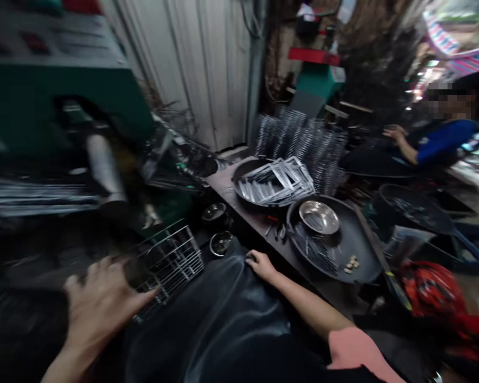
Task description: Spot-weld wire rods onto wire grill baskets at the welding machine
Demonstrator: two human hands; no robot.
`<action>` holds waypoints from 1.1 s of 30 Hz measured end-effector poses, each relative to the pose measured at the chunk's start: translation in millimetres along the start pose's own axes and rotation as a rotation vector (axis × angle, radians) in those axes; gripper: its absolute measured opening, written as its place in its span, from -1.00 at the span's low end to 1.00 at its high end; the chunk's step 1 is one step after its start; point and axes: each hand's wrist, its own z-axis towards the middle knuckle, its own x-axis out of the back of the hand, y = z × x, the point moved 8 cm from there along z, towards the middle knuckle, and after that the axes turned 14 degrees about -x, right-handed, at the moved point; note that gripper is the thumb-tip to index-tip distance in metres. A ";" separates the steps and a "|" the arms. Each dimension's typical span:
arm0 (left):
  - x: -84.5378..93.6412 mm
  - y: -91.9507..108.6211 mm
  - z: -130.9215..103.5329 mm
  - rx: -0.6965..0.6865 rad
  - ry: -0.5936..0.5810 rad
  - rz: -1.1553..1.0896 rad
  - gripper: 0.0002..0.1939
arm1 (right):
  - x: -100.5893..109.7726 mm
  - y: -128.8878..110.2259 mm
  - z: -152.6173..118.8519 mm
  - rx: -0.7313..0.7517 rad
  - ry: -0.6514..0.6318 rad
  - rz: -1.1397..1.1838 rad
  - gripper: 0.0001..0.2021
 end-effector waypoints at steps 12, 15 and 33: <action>16.1 25.9 14.3 -0.053 0.150 0.064 -0.34 | -132.5 -208.1 -54.6 0.594 -0.577 -0.869 -0.81; 17.9 21.5 17.1 -0.052 0.187 0.034 -0.36 | -154.1 -221.8 -53.7 0.684 -0.360 -1.025 -0.79; -1.1 -20.1 42.7 -0.014 0.131 -0.089 -0.30 | -159.5 -229.1 -52.2 0.944 -0.404 -1.160 -0.78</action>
